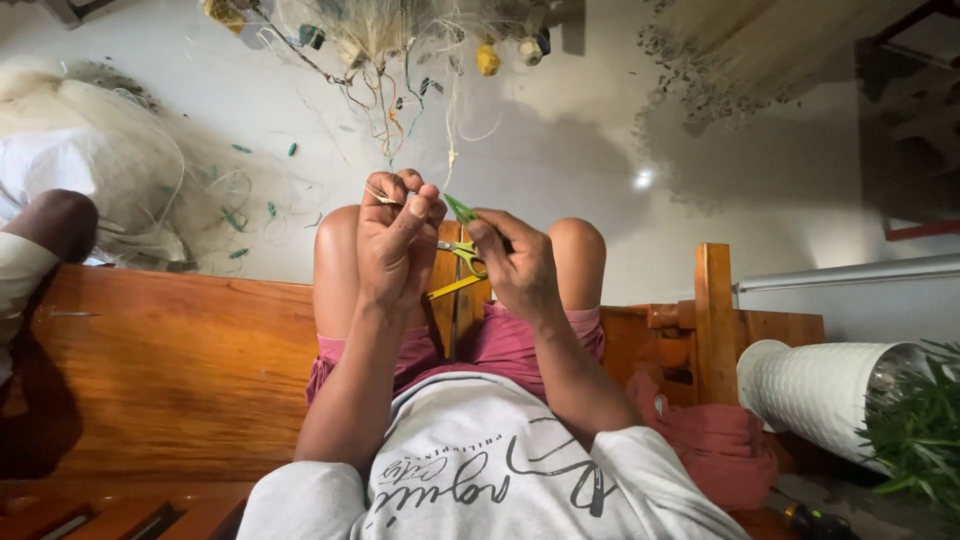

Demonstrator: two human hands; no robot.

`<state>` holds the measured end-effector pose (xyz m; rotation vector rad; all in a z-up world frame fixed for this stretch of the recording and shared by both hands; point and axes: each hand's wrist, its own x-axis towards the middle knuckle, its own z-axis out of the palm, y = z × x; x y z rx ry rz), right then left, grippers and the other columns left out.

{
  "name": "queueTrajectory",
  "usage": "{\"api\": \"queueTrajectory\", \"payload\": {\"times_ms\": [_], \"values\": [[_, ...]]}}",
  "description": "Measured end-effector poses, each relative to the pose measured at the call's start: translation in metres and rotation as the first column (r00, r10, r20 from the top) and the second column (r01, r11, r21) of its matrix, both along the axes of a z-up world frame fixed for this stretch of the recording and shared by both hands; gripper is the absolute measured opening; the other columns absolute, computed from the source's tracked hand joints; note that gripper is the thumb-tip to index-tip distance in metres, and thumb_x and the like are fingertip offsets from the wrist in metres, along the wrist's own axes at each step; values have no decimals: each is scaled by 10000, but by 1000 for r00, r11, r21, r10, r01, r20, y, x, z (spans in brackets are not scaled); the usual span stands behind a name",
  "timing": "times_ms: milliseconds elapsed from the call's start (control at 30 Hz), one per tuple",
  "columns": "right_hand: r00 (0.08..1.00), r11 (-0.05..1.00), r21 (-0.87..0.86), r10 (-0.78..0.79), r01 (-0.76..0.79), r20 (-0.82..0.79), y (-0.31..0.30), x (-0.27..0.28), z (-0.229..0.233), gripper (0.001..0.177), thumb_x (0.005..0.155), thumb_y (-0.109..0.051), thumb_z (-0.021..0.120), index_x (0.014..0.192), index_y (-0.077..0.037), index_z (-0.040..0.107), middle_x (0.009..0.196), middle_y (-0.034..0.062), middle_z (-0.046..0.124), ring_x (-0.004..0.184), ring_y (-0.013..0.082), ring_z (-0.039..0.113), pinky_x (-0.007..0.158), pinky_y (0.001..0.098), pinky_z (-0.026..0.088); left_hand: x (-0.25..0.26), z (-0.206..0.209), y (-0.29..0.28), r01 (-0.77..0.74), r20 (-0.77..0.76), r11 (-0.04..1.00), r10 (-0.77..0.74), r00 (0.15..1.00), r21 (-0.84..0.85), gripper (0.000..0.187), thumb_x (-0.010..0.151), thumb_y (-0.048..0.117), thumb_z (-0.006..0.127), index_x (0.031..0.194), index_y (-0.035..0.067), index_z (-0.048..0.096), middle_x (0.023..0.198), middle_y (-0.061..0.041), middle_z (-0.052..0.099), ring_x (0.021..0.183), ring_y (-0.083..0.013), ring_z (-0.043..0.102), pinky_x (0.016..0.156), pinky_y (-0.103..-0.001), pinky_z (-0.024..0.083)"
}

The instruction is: A person uses a netting needle to weave and repair a fishing net.

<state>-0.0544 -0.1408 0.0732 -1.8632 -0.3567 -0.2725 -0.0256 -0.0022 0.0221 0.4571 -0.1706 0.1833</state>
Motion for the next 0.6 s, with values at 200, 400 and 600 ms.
{"api": "queueTrajectory", "payload": {"times_ms": [200,400,600], "values": [[989,998,54,14,-22,149,5,13,-1,157,1007,-127,616,962,-58,751,620,66,613,601,118,543,609,291,511,-1,2,-2,9,24,999,-8,1000,-42,230,956,-42,604,990,110,435,1069,-44,522,1024,-141,691,865,-228,510],[911,999,-21,-25,37,413,11,28,-1,154,1009,-164,621,1021,-50,724,824,103,619,779,253,610,747,357,492,0,3,-3,15,51,999,-13,999,-42,235,954,-31,623,1000,103,435,1067,-46,534,1020,-133,684,884,-236,512],[813,995,90,-9,-53,583,23,49,6,255,1022,-119,571,1247,0,553,920,86,506,690,144,494,581,268,499,4,2,-9,2,55,998,2,999,-62,272,925,-70,645,993,89,436,1072,-60,545,1000,-153,700,895,-262,535]]}}
